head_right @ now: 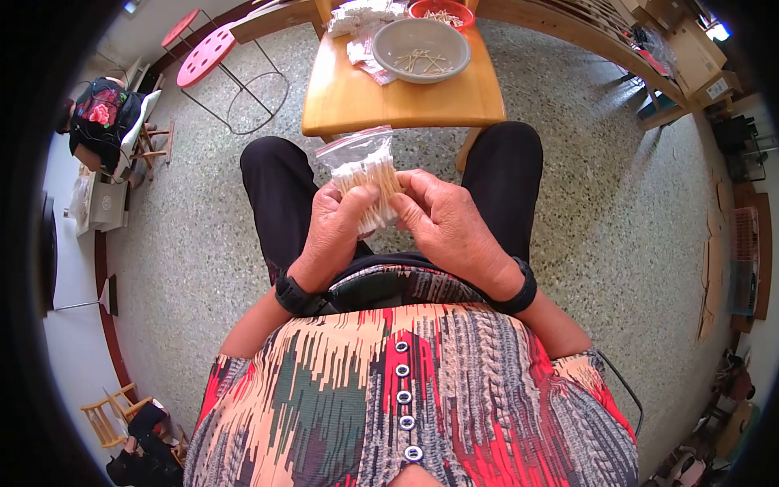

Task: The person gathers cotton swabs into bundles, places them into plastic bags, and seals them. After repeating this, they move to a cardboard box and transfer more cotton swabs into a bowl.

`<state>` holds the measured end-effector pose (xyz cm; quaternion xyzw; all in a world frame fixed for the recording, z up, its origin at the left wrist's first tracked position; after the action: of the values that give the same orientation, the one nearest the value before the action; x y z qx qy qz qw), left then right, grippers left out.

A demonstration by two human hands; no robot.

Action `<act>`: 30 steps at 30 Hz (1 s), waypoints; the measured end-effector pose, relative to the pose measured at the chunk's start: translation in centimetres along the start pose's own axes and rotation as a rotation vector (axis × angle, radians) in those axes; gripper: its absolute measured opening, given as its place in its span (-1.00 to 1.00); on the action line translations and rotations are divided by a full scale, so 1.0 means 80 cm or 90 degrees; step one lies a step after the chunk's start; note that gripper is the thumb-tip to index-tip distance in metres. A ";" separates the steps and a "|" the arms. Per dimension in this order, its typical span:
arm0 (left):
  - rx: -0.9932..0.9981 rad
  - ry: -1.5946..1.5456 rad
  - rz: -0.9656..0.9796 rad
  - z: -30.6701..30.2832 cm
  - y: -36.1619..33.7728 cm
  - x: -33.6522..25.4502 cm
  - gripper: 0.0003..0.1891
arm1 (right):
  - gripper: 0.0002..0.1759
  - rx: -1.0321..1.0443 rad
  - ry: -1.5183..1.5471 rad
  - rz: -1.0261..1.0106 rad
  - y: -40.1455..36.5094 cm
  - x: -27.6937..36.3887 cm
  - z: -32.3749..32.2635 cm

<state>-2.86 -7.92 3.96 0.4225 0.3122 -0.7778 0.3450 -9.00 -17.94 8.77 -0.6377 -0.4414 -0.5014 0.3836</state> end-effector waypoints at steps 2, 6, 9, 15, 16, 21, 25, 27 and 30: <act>-0.009 0.009 0.002 -0.001 0.000 -0.002 -0.74 | -0.77 -0.013 0.018 0.019 0.001 -0.004 0.000; -0.032 0.030 0.041 0.004 -0.006 -0.007 -0.72 | -0.78 -0.013 0.002 0.004 -0.007 -0.007 -0.006; -0.020 -0.011 0.013 -0.007 0.006 -0.008 -0.71 | -0.79 -0.022 0.027 0.004 0.008 -0.013 0.005; 0.014 0.074 -0.025 -0.001 0.007 -0.007 -0.75 | -0.80 -0.048 0.021 -0.012 0.007 -0.012 -0.001; 0.014 0.074 -0.026 -0.002 0.008 -0.008 -0.75 | -0.81 -0.039 -0.042 -0.047 0.006 -0.002 -0.002; 0.079 0.207 0.037 0.002 0.008 -0.006 -0.71 | -0.83 -0.010 -0.143 -0.068 0.004 0.005 0.003; 0.051 0.118 0.006 0.003 0.006 0.000 -0.73 | -0.83 -0.039 -0.100 -0.060 0.002 0.000 -0.003; 0.047 0.012 -0.036 0.004 0.004 0.006 -0.77 | -0.83 -0.043 -0.085 -0.042 0.000 -0.003 -0.005; 0.058 -0.045 -0.043 -0.001 0.007 0.016 -0.75 | -0.82 -0.026 -0.047 -0.029 0.001 -0.007 -0.003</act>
<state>-2.89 -8.53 2.73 0.3991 0.2780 -0.8170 0.3098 -9.06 -18.29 8.26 -0.6535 -0.4592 -0.4950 0.3421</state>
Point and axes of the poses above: each hand's wrist, its own y-axis towards the middle knuckle, its own z-axis out of the palm, x = y × z, the point moved 10 cm from there along y, towards the middle knuckle, and after that the axes turned 8 degrees about -x, right-handed, at the moved point
